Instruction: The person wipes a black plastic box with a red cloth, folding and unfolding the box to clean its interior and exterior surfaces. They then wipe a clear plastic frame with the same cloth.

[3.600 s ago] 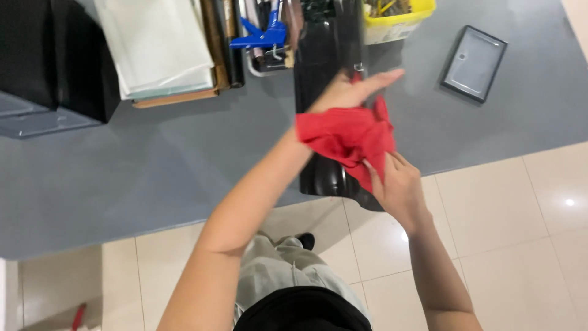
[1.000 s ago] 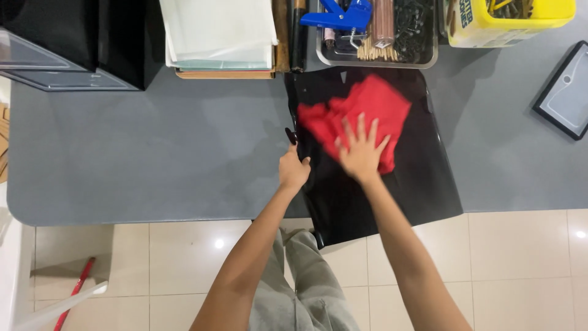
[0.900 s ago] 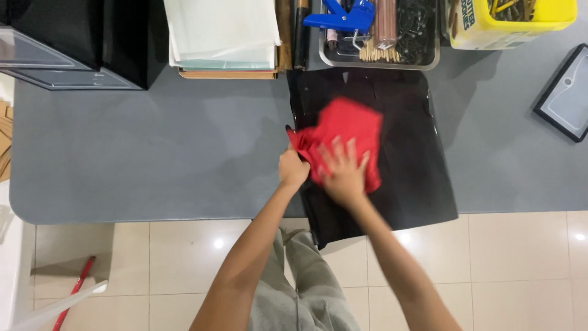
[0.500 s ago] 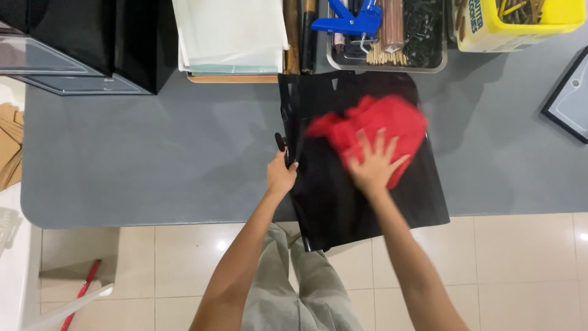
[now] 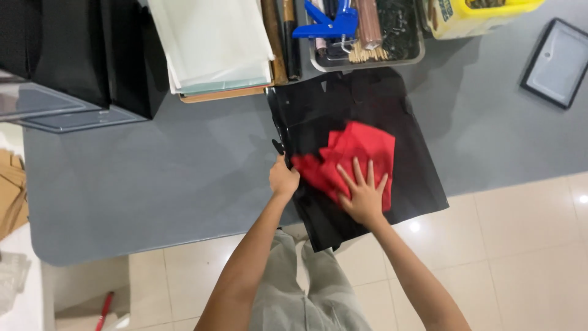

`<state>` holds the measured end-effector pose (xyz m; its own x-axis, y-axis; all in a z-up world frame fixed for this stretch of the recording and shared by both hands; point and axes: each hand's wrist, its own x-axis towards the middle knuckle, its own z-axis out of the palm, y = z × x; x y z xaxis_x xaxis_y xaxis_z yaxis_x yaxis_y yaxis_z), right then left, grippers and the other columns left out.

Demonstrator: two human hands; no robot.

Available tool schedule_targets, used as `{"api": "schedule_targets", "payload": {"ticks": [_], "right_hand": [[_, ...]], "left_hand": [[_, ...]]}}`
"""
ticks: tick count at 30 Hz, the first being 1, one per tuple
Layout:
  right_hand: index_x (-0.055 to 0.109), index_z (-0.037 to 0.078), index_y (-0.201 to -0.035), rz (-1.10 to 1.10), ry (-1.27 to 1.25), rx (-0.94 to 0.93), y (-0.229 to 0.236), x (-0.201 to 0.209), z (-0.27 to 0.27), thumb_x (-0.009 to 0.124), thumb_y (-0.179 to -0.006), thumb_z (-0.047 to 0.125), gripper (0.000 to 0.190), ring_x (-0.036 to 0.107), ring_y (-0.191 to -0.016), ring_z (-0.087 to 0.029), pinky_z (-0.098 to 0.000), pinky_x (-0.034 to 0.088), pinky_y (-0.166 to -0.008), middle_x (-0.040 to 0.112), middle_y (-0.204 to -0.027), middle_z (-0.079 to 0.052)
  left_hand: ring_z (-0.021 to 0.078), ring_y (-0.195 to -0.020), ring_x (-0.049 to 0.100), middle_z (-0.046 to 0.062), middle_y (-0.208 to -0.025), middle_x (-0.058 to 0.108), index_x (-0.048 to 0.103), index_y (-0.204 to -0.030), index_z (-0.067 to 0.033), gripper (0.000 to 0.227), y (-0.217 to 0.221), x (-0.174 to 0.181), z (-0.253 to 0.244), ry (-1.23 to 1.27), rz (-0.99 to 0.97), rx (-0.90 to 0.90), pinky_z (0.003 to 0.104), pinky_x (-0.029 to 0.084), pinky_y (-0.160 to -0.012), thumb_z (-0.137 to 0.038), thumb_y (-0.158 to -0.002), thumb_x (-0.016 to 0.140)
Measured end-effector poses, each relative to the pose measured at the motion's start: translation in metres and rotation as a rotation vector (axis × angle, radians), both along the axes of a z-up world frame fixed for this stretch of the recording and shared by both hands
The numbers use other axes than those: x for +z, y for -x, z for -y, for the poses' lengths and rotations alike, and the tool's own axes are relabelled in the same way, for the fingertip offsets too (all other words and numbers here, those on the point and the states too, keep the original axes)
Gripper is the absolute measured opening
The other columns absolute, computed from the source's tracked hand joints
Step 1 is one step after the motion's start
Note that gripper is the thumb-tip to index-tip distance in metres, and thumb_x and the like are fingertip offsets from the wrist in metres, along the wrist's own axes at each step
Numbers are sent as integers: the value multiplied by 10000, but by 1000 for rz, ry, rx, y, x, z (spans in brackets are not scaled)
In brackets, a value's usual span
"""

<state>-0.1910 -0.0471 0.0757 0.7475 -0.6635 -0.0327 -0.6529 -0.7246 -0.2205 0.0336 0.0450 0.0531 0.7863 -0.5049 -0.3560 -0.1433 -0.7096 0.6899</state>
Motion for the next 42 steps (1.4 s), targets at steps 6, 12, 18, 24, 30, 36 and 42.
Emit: {"api": "schedule_targets", "payload": {"ticks": [6, 12, 18, 24, 30, 36, 42], "right_hand": [[373, 383, -1554, 15, -57, -279, 41, -18, 20, 635, -860, 553, 761, 49, -1550, -487, -869, 31, -1064, 164, -1708, -78], [498, 336, -1530, -7, 177, -483, 69, -66, 135, 541, -958, 432, 583, 88, -1554, -520, -907, 54, -1018, 198, -1765, -117], [425, 194, -1639, 145, 173, -377, 123, -75, 222, 582, -993, 203, 664, 524, -1263, -495, -582, 455, -1114, 564, -1432, -215], [399, 64, -1600, 244, 160, -478, 132, -28, 277, 574, -1147, 373, 576, 533, -1345, -491, -578, 420, -1145, 571, -1447, -283], [359, 28, -1592, 323, 92, -220, 76, 18, 267, 572, -1032, 609, 834, 279, -1524, -476, -570, 207, -1225, 359, -1623, -322], [166, 14, -1617, 612, -812, -273, 10, 34, 227, 536, -913, 698, 1049, 331, -1521, -321, -389, 284, -1215, 334, -1624, -231], [144, -3, -1625, 509, -861, -205, -26, 54, 218, 400, -950, 784, 1067, 213, -1578, -303, -404, 217, -1247, 247, -1684, -199]], "left_hand": [[413, -1098, 672, 205, -1164, 712, 532, -1428, -119, 611, 0, -18, -6, 71, 37, -17, 482, 535, -936, -140, -857, 746], [413, -1125, 649, 211, -1188, 698, 556, -1405, -119, 569, 5, -27, -1, 86, 84, 21, 489, 514, -939, -130, -866, 737], [408, -1147, 649, 220, -1205, 700, 551, -1404, -74, 539, 13, -77, -11, 326, 179, 107, 465, 511, -961, -47, -890, 709], [204, -1071, 663, 97, -1181, 691, 512, -1414, -60, 514, 4, -75, -46, 774, -110, 262, 308, 509, -931, 75, -931, 625], [132, -880, 641, 60, -1029, 702, 562, -1390, -95, 417, 0, 1, -67, 781, -298, 297, 284, 526, -788, 30, -994, 597], [121, -871, 659, 55, -1002, 715, 543, -1398, -102, 422, -10, 72, -68, 808, -290, 185, 277, 541, -777, 3, -994, 610], [130, -913, 670, 69, -1043, 716, 553, -1406, -74, 438, -25, 164, -78, 824, -312, 8, 289, 548, -817, 19, -984, 621]]}}
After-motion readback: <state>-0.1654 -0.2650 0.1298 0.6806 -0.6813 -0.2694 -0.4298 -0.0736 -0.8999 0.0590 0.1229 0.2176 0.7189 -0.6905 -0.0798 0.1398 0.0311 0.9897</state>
